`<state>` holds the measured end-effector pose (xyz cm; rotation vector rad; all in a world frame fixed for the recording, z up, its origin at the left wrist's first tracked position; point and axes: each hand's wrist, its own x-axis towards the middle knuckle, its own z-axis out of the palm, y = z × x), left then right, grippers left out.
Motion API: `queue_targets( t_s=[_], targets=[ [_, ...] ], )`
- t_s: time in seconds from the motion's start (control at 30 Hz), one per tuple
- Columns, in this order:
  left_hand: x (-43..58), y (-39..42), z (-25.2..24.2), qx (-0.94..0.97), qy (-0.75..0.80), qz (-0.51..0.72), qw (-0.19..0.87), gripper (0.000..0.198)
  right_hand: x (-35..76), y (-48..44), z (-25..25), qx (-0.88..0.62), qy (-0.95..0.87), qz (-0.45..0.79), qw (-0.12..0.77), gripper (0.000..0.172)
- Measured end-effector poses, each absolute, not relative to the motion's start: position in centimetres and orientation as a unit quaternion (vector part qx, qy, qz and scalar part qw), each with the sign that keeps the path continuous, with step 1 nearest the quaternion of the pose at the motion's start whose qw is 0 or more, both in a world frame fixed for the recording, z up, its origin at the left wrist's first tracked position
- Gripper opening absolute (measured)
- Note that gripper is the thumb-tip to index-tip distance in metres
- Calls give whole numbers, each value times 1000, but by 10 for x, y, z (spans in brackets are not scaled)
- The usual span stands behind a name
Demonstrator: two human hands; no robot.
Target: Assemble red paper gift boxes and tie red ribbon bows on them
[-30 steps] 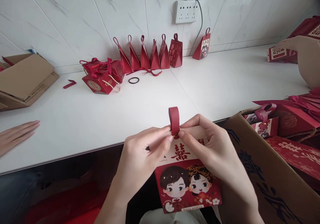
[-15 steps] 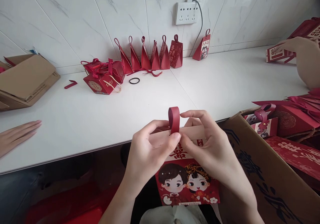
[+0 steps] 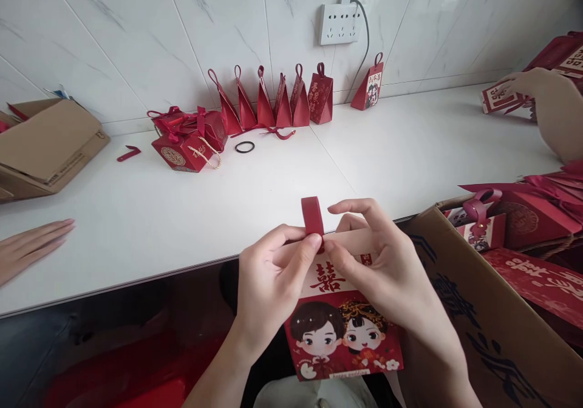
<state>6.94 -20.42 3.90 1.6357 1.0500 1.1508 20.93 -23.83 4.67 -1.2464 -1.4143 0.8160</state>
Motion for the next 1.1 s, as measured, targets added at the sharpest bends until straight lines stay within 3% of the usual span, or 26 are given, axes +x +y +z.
queue_targets(
  t_s=[0.3,0.5,0.77,0.93,1.1],
  targets=[
    [69,-203,39,633,435,477,426,15,210,-240,45,-533,-600,327,499,27],
    [64,-192,46,643,410,398,510,16,210,-242,47,-513,-597,394,474,29],
    [69,-199,42,638,426,470,436,11,205,-239,45,-490,-583,414,499,31],
    [60,-198,46,638,403,388,529,21,211,-240,45,-516,-568,389,509,25],
    [57,-201,43,642,428,352,529,20,211,-240,44,-527,-554,384,518,17]
  ],
)
